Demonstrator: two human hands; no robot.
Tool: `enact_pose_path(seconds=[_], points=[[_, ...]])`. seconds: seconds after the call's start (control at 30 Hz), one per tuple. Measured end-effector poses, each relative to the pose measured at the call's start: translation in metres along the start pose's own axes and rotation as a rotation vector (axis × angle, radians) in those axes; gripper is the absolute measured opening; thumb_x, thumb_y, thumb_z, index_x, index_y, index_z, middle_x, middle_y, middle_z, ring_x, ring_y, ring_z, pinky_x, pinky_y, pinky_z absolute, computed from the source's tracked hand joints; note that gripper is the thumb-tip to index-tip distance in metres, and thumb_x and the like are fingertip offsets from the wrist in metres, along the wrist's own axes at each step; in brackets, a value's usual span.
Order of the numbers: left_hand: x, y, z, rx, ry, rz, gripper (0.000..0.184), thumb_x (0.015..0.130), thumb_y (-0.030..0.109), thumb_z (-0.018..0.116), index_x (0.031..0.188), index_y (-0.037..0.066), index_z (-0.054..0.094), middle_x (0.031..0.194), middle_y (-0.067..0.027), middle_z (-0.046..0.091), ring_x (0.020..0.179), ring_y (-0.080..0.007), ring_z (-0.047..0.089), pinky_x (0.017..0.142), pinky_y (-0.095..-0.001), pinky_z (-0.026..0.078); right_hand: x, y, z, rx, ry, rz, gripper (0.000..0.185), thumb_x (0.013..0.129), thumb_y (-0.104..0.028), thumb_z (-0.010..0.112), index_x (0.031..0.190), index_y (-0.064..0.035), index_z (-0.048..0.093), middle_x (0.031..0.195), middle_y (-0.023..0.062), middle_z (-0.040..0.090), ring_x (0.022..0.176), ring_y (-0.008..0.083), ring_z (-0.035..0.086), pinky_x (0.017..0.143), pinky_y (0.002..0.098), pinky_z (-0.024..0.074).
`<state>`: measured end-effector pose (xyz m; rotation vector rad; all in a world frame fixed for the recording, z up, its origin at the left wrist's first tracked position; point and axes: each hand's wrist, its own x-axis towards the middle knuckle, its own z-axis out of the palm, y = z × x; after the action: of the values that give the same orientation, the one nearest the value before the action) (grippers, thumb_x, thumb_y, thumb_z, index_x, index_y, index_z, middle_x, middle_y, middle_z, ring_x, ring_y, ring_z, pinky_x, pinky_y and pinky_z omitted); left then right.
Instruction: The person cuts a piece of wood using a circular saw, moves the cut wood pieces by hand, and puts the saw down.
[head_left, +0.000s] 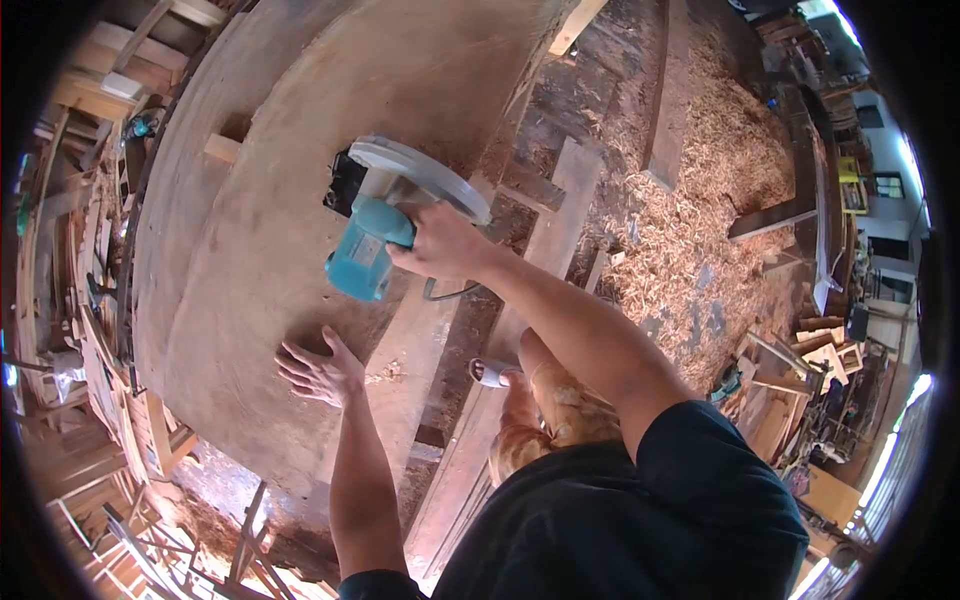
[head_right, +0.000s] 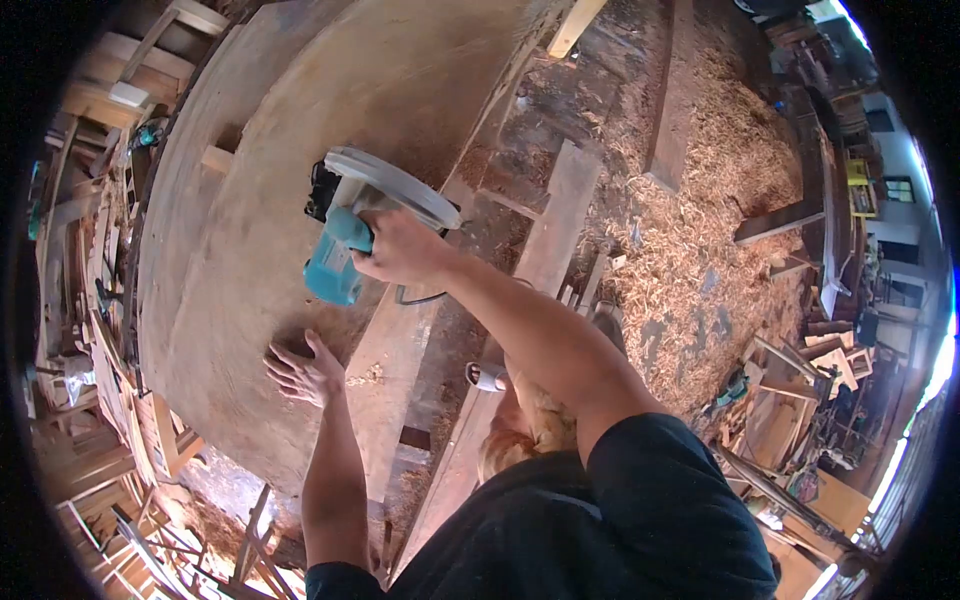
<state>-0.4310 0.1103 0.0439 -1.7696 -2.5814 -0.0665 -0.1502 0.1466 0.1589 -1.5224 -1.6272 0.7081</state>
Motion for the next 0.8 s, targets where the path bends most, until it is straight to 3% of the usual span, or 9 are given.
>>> enact_pose_path(seconds=[0.17, 0.27, 0.3, 0.4, 0.43, 0.5, 0.63, 0.73, 0.8], points=[[0.000, 0.003, -0.002, 0.003, 0.003, -0.014, 0.087, 0.090, 0.071, 0.040, 0.153, 0.013, 0.027, 0.158, -0.0184, 0.022, 0.146, -0.0370, 0.020, 0.114, -0.0578, 0.018, -0.007, 0.007, 0.010, -0.029, -0.050, 0.190, 0.029, 0.077, -0.022, 0.073, 0.096, -0.0014, 0.065, 0.074, 0.0185, 0.066, 0.069, 0.0362, 0.067, 0.063, 0.0407, 0.0544], [-0.001, 0.002, 0.003, 0.025, 0.014, 0.001, 0.087, 0.090, 0.072, 0.040, 0.152, 0.013, 0.027, 0.158, -0.0170, 0.023, 0.146, -0.0360, 0.021, 0.114, -0.0566, 0.019, -0.016, -0.001, 0.009, -0.107, 0.147, 0.093, 0.029, 0.078, -0.023, 0.074, 0.096, -0.0026, 0.065, 0.072, 0.0162, 0.066, 0.067, 0.0316, 0.068, 0.062, 0.0393, 0.0548], [0.000, 0.001, 0.005, 0.022, 0.021, 0.005, 0.087, 0.089, 0.072, 0.041, 0.152, 0.013, 0.028, 0.158, -0.0174, 0.022, 0.146, -0.0357, 0.021, 0.114, -0.0566, 0.019, -0.021, 0.004, 0.012, -0.142, 0.173, 0.057, 0.039, 0.079, -0.028, 0.075, 0.106, -0.0031, 0.062, 0.074, 0.0151, 0.066, 0.062, 0.0311, 0.067, 0.061, 0.0393, 0.0552], [-0.001, -0.001, 0.009, 0.042, 0.060, 0.018, 0.085, 0.090, 0.071, 0.043, 0.151, 0.013, 0.031, 0.157, -0.0161, 0.026, 0.144, -0.0349, 0.027, 0.113, -0.0554, 0.023, -0.045, 0.003, 0.001, -0.098, 0.114, 0.164, 0.050, 0.081, -0.035, 0.074, 0.116, -0.0036, 0.057, 0.090, 0.0156, 0.067, 0.070, 0.0309, 0.068, 0.065, 0.0405, 0.0562], [0.001, -0.003, 0.012, 0.053, 0.070, 0.023, 0.084, 0.090, 0.071, 0.043, 0.150, 0.013, 0.032, 0.156, -0.0157, 0.028, 0.143, -0.0350, 0.028, 0.112, -0.0550, 0.023, -0.058, 0.009, -0.005, -0.084, 0.181, 0.091, 0.057, 0.083, -0.042, 0.073, 0.121, -0.0044, 0.053, 0.107, 0.0183, 0.063, 0.087, 0.0337, 0.067, 0.075, 0.0430, 0.0562], [0.003, -0.009, 0.021, 0.093, 0.112, 0.039, 0.082, 0.091, 0.069, 0.043, 0.149, 0.013, 0.035, 0.154, -0.0153, 0.032, 0.141, -0.0352, 0.032, 0.112, -0.0537, 0.026, -0.095, 0.016, -0.030, -0.056, 0.299, 0.084, 0.054, 0.085, -0.040, 0.070, 0.123, -0.0054, 0.054, 0.116, 0.0181, 0.059, 0.103, 0.0335, 0.063, 0.085, 0.0448, 0.0540], [0.002, -0.005, 0.018, 0.087, 0.124, 0.060, 0.080, 0.091, 0.068, 0.044, 0.149, 0.013, 0.036, 0.154, -0.0144, 0.032, 0.140, -0.0356, 0.032, 0.111, -0.0545, 0.027, -0.178, 0.113, -0.055, -0.167, 0.062, 0.543, 0.046, 0.092, -0.034, 0.060, 0.130, -0.0090, 0.053, 0.130, 0.0152, 0.056, 0.122, 0.0362, 0.052, 0.109, 0.0465, 0.0390], [0.005, -0.012, 0.026, 0.046, 0.150, 0.077, 0.079, 0.091, 0.066, 0.047, 0.148, 0.012, 0.037, 0.154, -0.0146, 0.033, 0.140, -0.0359, 0.033, 0.110, -0.0546, 0.028, -0.214, 0.175, -0.041, -0.332, -0.112, 0.550, 0.041, 0.090, -0.026, 0.058, 0.127, -0.0086, 0.058, 0.138, 0.0160, 0.053, 0.128, 0.0355, 0.048, 0.113, 0.0424, 0.0355], [0.006, -0.013, 0.028, 0.041, 0.122, 0.067, 0.077, 0.092, 0.063, 0.049, 0.148, 0.011, 0.037, 0.152, -0.0156, 0.035, 0.139, -0.0351, 0.034, 0.110, -0.0545, 0.029, -0.211, 0.200, -0.032, -0.156, -0.272, 0.660, 0.039, 0.088, -0.024, 0.056, 0.123, -0.0085, 0.061, 0.133, 0.0179, 0.056, 0.125, 0.0357, 0.052, 0.108, 0.0422, 0.0400]])
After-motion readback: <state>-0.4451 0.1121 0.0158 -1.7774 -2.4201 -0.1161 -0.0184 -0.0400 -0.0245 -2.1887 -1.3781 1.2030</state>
